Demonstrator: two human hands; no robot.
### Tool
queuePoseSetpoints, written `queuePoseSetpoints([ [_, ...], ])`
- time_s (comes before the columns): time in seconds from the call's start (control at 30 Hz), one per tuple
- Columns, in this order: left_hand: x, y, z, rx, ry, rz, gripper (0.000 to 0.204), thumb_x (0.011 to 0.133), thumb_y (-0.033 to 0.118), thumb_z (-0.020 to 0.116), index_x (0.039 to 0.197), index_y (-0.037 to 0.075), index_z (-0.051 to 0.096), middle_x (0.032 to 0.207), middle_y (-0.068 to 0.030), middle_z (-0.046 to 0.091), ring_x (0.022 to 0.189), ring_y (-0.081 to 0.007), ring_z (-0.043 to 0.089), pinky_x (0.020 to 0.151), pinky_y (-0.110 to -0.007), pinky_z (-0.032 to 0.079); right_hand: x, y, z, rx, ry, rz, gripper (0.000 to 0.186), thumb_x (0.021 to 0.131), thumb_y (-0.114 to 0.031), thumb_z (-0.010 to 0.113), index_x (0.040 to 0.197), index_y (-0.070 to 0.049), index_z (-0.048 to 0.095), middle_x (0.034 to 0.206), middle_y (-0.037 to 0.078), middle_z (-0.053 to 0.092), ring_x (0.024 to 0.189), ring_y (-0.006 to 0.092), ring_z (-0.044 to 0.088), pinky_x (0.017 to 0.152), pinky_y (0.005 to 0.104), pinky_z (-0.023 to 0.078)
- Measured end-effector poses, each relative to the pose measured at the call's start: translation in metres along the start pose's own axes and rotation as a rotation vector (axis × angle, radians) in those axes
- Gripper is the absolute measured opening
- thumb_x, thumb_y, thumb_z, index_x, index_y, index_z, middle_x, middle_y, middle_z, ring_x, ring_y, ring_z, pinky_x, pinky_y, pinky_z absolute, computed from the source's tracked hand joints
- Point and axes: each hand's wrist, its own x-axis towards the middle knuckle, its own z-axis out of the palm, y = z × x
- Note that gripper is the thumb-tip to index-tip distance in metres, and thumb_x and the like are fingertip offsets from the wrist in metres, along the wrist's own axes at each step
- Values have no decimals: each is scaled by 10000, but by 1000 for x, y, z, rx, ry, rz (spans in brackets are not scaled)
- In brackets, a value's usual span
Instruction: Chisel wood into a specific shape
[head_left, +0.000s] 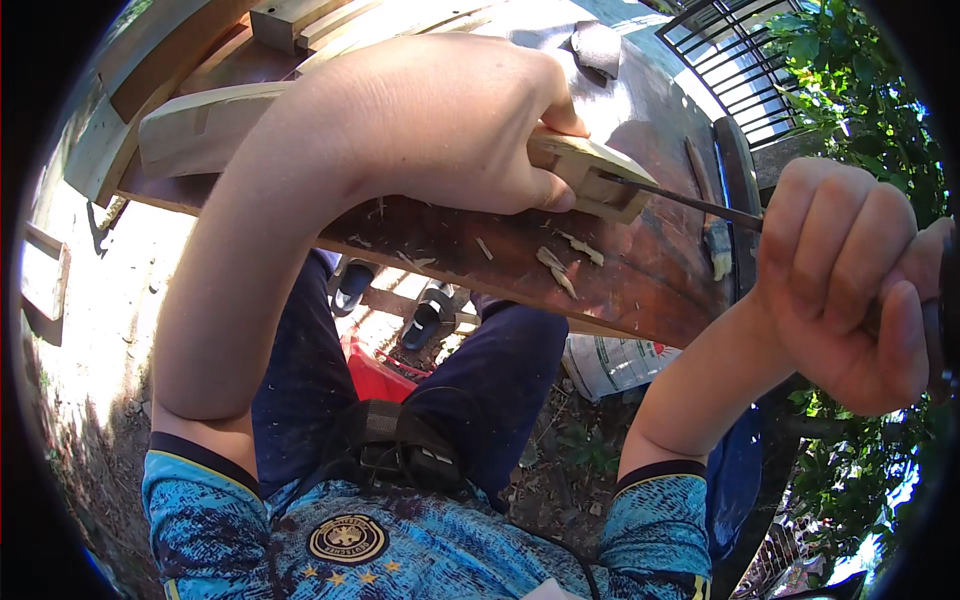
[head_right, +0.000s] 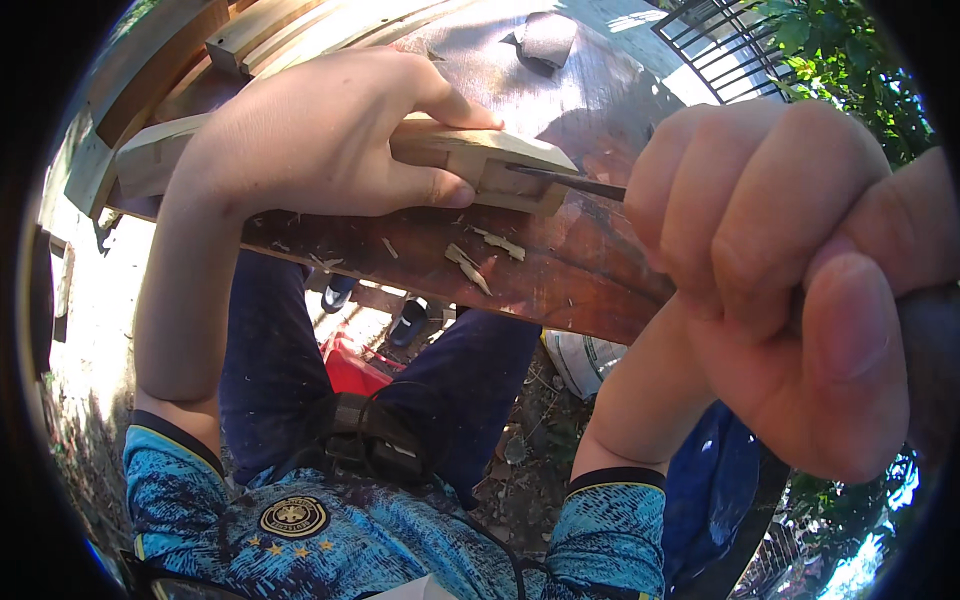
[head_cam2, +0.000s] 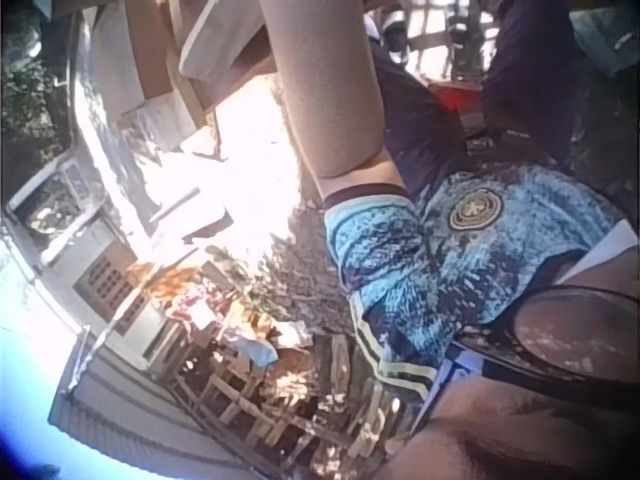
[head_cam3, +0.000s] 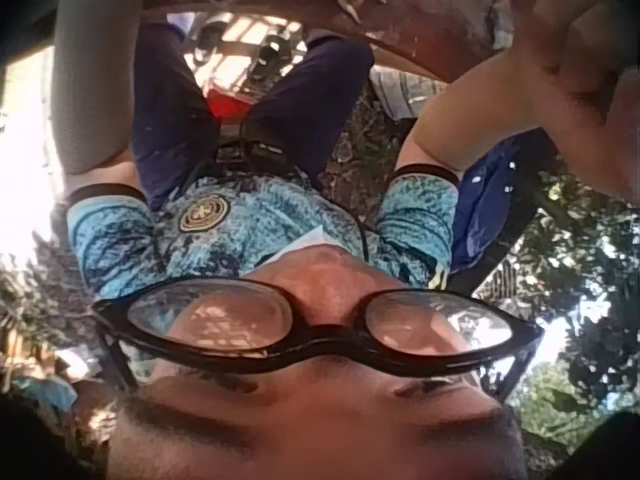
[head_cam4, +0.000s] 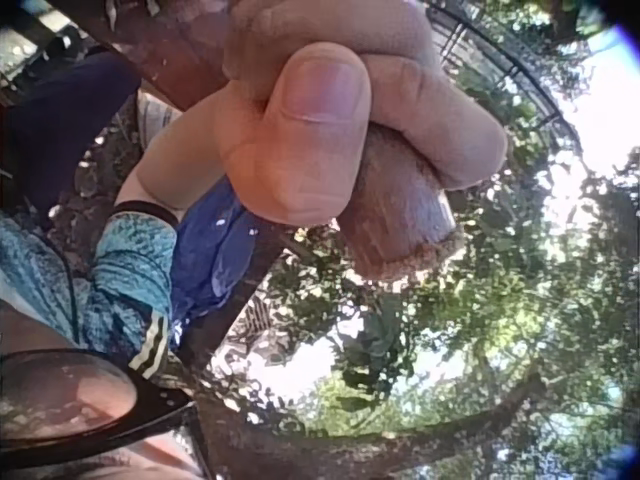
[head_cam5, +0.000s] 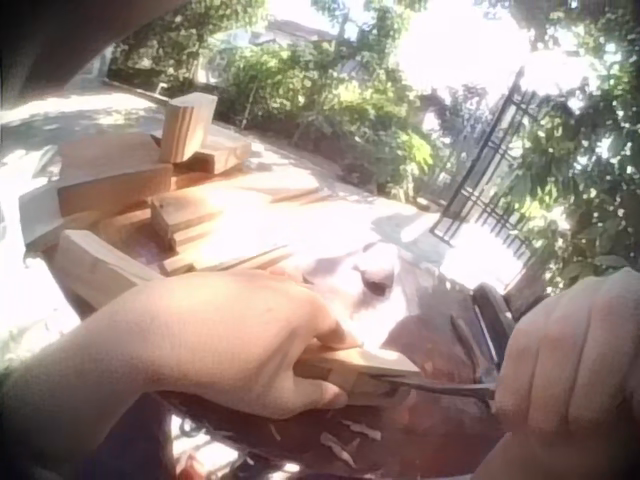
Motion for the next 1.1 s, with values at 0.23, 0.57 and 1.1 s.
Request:
queuePoseSetpoints([
  [0.23, 0, -7, 6, 74, 145, 139, 538, 866, 420, 833, 1246, 42, 784, 1147, -205, 751, 1105, -372, 724, 1004, -436, 546, 22, 17, -21, 97, -29, 30, 185, 1011, -162, 504, 826, -159, 499, 607, -50, 465, 459, 76, 435, 464, 274, 417],
  [0.57, 0, -4, 6, 98, 105, 140, 535, 881, 390, 841, 1286, 50, 763, 1140, -214, 758, 1083, -350, 737, 980, -423, 554, 39, 39, -38, 192, -59, 13, 294, 1033, -165, 475, 739, -173, 468, 581, -47, 443, 426, 83, 416, 418, 289, 415],
  [1.1, -3, 3, 6, 96, 73, 59, 575, 860, 383, 869, 1316, 53, 755, 1093, -212, 760, 1023, -331, 738, 947, -407, 541, 45, 57, -24, 358, 210, 97, 407, 1003, -162, 481, 600, -203, 436, 501, -58, 388, 368, 77, 370, 357, 281, 361],
])
